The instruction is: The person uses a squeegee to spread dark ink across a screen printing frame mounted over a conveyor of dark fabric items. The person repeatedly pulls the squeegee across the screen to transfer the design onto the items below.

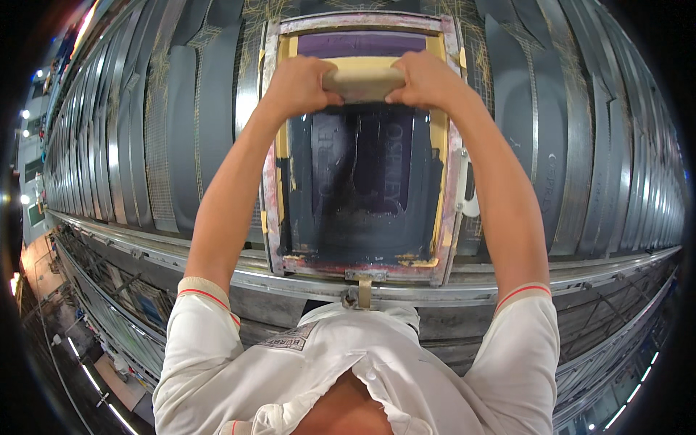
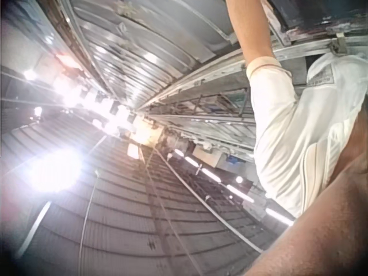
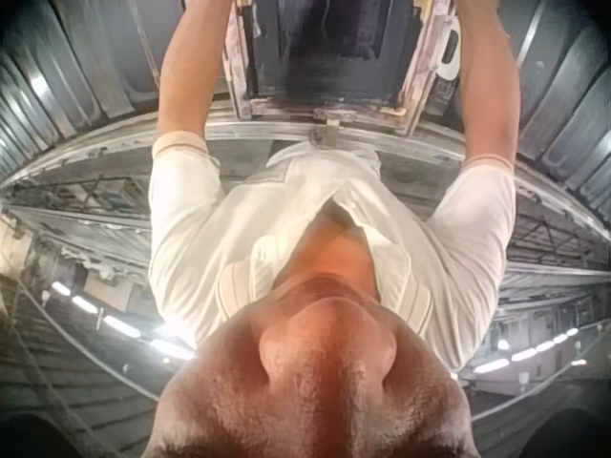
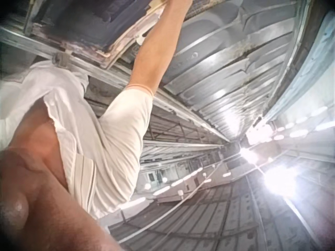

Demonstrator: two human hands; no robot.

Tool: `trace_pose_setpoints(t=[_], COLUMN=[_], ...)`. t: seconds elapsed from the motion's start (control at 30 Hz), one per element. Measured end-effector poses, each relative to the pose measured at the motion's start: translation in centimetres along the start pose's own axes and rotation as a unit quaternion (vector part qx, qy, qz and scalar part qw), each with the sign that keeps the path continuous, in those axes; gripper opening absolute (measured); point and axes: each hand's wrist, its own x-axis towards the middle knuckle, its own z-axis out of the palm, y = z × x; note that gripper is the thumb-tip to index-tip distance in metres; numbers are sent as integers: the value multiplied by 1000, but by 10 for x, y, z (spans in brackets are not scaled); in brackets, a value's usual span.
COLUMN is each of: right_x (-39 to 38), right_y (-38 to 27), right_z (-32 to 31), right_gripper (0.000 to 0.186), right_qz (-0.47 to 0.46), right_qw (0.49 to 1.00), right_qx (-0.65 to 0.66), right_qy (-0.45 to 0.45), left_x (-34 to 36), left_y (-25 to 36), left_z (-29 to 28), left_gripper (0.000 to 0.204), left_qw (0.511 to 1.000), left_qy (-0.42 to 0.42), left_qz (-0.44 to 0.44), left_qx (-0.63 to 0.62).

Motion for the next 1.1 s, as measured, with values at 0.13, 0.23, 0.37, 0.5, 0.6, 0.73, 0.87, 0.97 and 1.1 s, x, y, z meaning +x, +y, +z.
trace_pose_setpoints(t=[0.13,0.23,0.37,0.5,0.6,0.73,0.87,0.97,1.1], right_x=[-81,-156,-205,-197,-179,-171,-191,-196,-175], right_y=[-59,-107,-125,-77,-5,46,41,28,4], right_z=[32,67,89,71,63,95,61,43,49], right_gripper=[25,25,35,30,33,31,31,30,27], right_qz=[-11,55,29,120,377,315,344,402,309], right_qw=[1000,998,998,949,842,871,861,807,837], right_qx=[11,11,46,98,84,62,119,279,217], right_qy=[25,-19,33,274,376,373,354,332,396], left_x=[-90,-174,-229,-246,-244,-251,-253,-249,-260], left_y=[41,74,99,107,114,119,126,136,119], left_z=[16,49,72,74,70,74,70,55,67], left_gripper=[30,27,36,43,40,36,32,31,31], left_qw=[999,998,993,992,992,995,995,995,988], left_qy=[10,41,111,120,113,89,97,97,147], left_qz=[7,36,41,39,46,40,33,32,11], left_qx=[-31,-36,-1,8,18,21,2,-4,-39])
